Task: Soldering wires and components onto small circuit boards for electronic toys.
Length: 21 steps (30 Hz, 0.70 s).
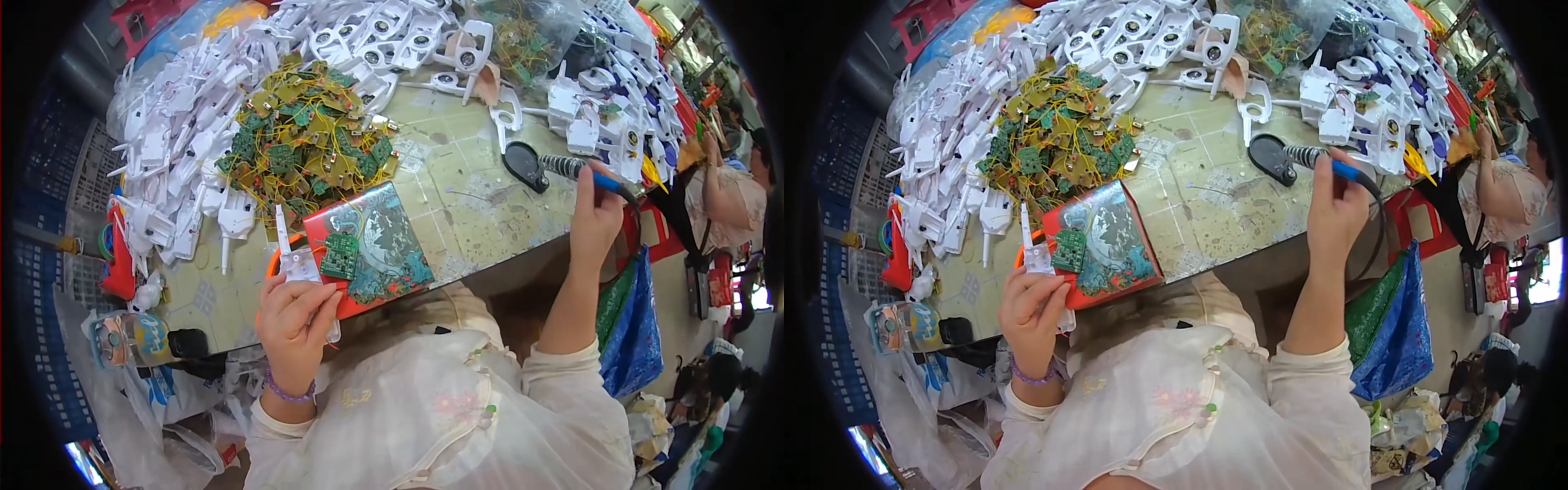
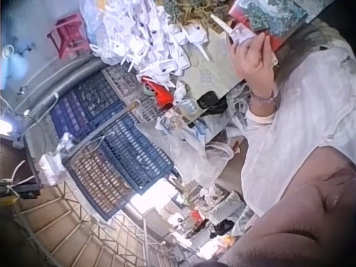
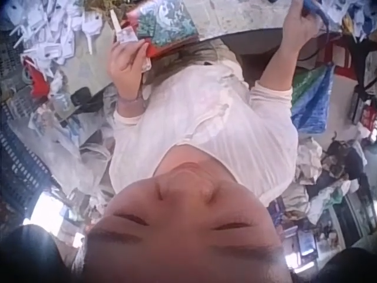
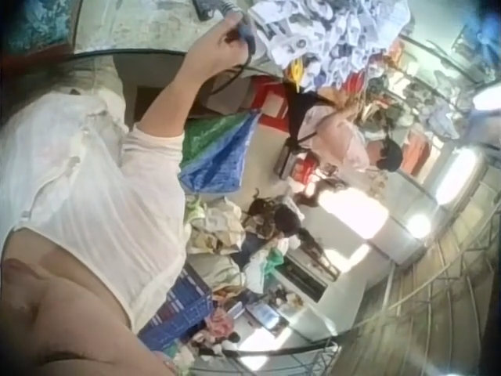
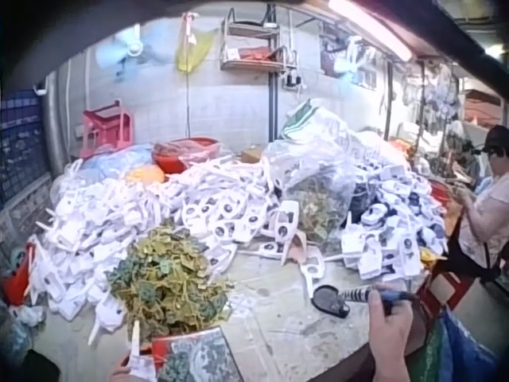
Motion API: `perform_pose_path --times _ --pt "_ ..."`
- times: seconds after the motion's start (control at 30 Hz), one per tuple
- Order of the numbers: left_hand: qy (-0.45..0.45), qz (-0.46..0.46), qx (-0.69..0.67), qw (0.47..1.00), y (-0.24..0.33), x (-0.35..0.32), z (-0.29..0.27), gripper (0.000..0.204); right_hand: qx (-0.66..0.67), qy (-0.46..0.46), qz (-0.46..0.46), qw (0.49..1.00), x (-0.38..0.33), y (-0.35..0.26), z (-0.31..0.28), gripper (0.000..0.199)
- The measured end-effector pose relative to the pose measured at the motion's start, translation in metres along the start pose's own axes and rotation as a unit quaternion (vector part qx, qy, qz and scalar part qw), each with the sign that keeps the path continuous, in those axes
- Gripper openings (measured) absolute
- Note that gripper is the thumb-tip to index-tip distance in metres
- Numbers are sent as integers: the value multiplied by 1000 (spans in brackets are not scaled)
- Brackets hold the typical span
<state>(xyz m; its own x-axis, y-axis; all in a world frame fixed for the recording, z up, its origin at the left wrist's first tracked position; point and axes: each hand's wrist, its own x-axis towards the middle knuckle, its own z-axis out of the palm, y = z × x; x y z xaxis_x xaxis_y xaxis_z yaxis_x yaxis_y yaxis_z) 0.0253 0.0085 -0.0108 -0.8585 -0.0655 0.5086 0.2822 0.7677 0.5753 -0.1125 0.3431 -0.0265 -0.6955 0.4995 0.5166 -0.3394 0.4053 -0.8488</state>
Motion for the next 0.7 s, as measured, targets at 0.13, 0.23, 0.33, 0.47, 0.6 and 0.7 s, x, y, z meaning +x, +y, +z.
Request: perform_pose_path --times 0.13,0.23,0.33,0.47,0.6,0.7 --pt "13 17 -4 1000 -1 4 3 16 -79 -19 -34 996 9 -20 -17 19" --pt "-5 -14 -30 999 7 7 5 17 -170 210 -118 956 3 -38 -82 16" --pt "-5 -51 -59 997 10 8 7 16 -82 261 -280 920 -19 -40 -98 17" --pt "-9 -135 -117 984 12 5 4 15 340 13 -135 931 -61 -43 -57 24" --pt "-5 -186 -154 970 16 7 2 14 250 -110 -169 947 -78 -56 -22 32" --pt "-3 -129 -109 986 16 14 3 13 291 -141 -161 932 -87 -60 -9 33"
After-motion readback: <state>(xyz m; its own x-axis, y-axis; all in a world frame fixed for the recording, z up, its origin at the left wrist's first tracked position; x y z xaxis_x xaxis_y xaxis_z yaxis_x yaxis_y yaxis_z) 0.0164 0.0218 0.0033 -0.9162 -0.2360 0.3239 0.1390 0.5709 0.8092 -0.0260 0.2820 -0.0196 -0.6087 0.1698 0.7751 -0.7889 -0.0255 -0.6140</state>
